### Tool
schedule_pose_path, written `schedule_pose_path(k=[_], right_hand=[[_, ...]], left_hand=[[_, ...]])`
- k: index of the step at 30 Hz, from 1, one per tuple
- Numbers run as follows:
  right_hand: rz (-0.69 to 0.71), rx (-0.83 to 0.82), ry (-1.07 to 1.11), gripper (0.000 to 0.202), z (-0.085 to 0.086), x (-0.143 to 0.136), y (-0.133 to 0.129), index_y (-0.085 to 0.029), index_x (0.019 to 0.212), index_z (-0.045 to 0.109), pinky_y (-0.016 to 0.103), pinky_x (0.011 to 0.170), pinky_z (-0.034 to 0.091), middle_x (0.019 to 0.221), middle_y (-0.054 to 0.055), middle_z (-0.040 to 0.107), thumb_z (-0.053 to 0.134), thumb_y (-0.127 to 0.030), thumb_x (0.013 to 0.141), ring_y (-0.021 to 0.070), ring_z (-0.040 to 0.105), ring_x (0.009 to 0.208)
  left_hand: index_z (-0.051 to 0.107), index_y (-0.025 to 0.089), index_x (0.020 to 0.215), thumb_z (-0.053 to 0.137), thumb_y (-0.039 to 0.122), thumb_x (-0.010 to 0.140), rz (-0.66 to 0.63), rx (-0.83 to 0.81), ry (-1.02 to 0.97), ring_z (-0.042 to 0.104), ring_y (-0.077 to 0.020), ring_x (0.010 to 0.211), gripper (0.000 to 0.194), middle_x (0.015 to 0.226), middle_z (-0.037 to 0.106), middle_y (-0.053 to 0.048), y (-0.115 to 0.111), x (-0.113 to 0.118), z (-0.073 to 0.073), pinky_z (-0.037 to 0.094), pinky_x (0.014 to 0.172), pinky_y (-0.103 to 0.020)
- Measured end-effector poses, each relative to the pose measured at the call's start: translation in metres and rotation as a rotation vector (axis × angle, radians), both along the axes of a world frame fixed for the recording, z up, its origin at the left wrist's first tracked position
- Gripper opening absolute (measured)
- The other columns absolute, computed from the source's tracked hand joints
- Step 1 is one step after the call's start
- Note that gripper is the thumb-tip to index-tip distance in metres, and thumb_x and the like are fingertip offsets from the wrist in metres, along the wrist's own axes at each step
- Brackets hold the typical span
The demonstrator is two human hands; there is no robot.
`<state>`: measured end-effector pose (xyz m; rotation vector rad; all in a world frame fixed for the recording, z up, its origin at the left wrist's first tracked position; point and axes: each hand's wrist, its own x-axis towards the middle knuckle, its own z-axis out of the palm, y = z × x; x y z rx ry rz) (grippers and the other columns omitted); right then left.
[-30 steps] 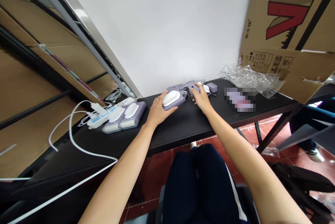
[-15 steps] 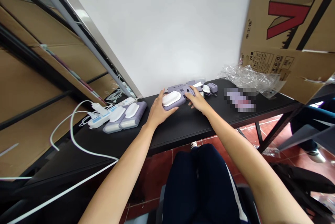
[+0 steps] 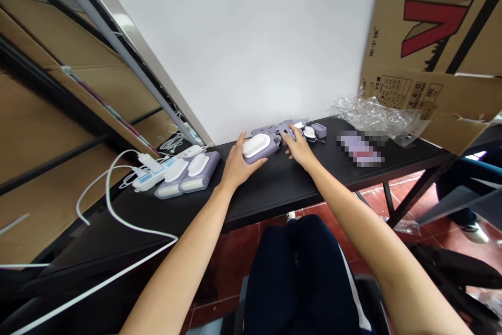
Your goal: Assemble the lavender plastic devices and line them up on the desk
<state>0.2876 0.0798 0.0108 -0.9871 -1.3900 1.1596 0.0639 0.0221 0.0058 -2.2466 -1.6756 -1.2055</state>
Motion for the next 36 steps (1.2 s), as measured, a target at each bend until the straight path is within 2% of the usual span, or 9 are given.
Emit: schedule_pose_path(k=[3, 8, 14, 18, 26, 30, 36], right_hand=[[0.097, -0.014, -0.047, 0.063, 0.000, -0.002, -0.002, -0.029, 0.155, 0.042, 0.018, 0.043, 0.048, 0.097, 0.004, 0.070, 0.058, -0.046, 0.097, 0.0123, 0.064, 0.061], [0.082, 0.009, -0.010, 0.057, 0.001, -0.003, -0.003, -0.031, 0.152, 0.045, 0.017, 0.042, 0.048, 0.098, 0.004, 0.070, 0.057, -0.044, 0.097, 0.0110, 0.064, 0.061], [0.100, -0.063, 0.107, 0.056, 0.004, -0.001, -0.003, -0.027, 0.151, 0.042, 0.017, 0.043, 0.048, 0.087, 0.000, 0.067, 0.055, -0.042, 0.098, 0.0109, 0.063, 0.059], [0.131, -0.060, 0.104, 0.058, 0.004, -0.001, -0.006, -0.028, 0.146, 0.044, 0.018, 0.044, 0.050, 0.090, 0.000, 0.068, 0.063, -0.040, 0.092, 0.0113, 0.065, 0.061], [0.100, -0.065, 0.119, 0.065, 0.005, -0.002, -0.009, -0.031, 0.142, 0.042, 0.021, 0.047, 0.055, 0.098, 0.001, 0.068, 0.072, -0.043, 0.085, 0.0127, 0.066, 0.066], [0.067, -0.060, 0.129, 0.068, 0.005, -0.002, -0.008, -0.031, 0.143, 0.043, 0.019, 0.045, 0.053, 0.098, 0.002, 0.067, 0.073, -0.041, 0.083, 0.0128, 0.065, 0.067], [0.058, -0.003, 0.113, 0.058, 0.004, -0.001, -0.007, -0.029, 0.138, 0.054, 0.017, 0.046, 0.051, 0.096, 0.002, 0.066, 0.072, -0.042, 0.085, 0.0135, 0.064, 0.072]], left_hand=[[0.020, 0.028, 0.164, 0.081, 0.048, 0.080, -0.012, -0.002, 0.003, 0.055, -0.0317, 0.133, 0.106, 0.147, 0.058, -0.013, 0.000, 0.000, -0.001, 0.045, 0.111, -0.047], [0.021, 0.029, 0.164, 0.080, 0.050, 0.080, -0.021, -0.012, 0.009, 0.055, -0.0322, 0.132, 0.106, 0.146, 0.058, -0.013, 0.002, 0.002, -0.002, 0.046, 0.110, -0.048], [0.023, 0.029, 0.163, 0.081, 0.050, 0.079, -0.011, -0.008, 0.026, 0.056, -0.0322, 0.130, 0.104, 0.144, 0.060, -0.013, 0.001, 0.003, -0.001, 0.047, 0.109, -0.048], [0.024, 0.029, 0.163, 0.080, 0.048, 0.080, -0.015, -0.014, 0.045, 0.055, -0.0325, 0.132, 0.102, 0.145, 0.059, -0.013, 0.002, 0.003, -0.001, 0.046, 0.110, -0.048], [0.027, 0.029, 0.162, 0.080, 0.047, 0.081, -0.024, -0.008, 0.095, 0.053, -0.0325, 0.135, 0.099, 0.147, 0.058, -0.012, 0.000, 0.006, 0.001, 0.044, 0.113, -0.048], [0.029, 0.028, 0.161, 0.080, 0.048, 0.081, -0.014, 0.032, 0.133, 0.052, -0.0319, 0.136, 0.096, 0.148, 0.058, -0.011, -0.001, 0.009, 0.001, 0.042, 0.114, -0.047], [0.032, 0.026, 0.160, 0.079, 0.049, 0.082, 0.002, 0.075, 0.159, 0.053, -0.0326, 0.135, 0.094, 0.149, 0.057, -0.012, 0.001, 0.011, 0.000, 0.042, 0.114, -0.048]])
